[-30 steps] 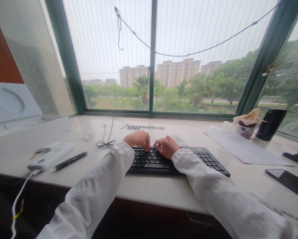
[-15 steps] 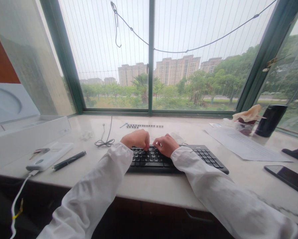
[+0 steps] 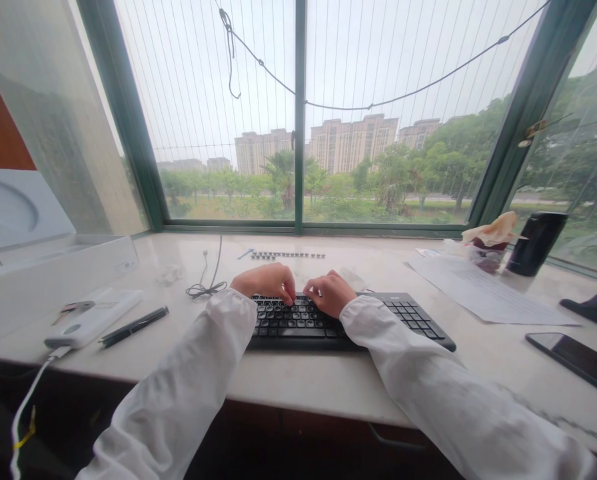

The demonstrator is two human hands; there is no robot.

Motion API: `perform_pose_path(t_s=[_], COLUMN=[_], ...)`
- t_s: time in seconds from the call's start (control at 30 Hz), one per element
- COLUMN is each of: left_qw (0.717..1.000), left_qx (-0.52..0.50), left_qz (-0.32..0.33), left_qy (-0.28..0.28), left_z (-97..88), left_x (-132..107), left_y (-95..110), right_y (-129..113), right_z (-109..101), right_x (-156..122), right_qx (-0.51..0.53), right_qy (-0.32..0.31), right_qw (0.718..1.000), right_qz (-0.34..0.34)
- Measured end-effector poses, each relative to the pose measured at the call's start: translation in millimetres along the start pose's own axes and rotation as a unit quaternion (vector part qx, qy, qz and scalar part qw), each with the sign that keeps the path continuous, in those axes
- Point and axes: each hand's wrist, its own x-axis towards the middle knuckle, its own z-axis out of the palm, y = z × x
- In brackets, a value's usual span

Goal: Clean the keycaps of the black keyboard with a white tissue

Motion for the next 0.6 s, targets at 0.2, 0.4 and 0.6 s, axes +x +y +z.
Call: perform_pose_path(t_s=[0.2,0.4,0.6], left_qw=[0.999,0.997,0.996], left_qx=[0.032,0.035,0.032], left_qz=[-0.022,-0.065,-0.086], left_qy=[0.012,-0.002,-0.004], left_z=[3.6,5.4,4.3], left_x=[3.3,5.3,8.2], left_y=[0.0,4.4,5.6], right_y=[0.0,1.1,3.4], right_z=[-0.3,0.6,3.3], right_x=[-0.5,-0.1,0.2], right_qx=[-0.002,-0.002,0.001], right_qy=[0.000,-0.004,0.006], right_qw=[1.000,1.000,1.000], right_qz=[-0.002,-0.003,0.000])
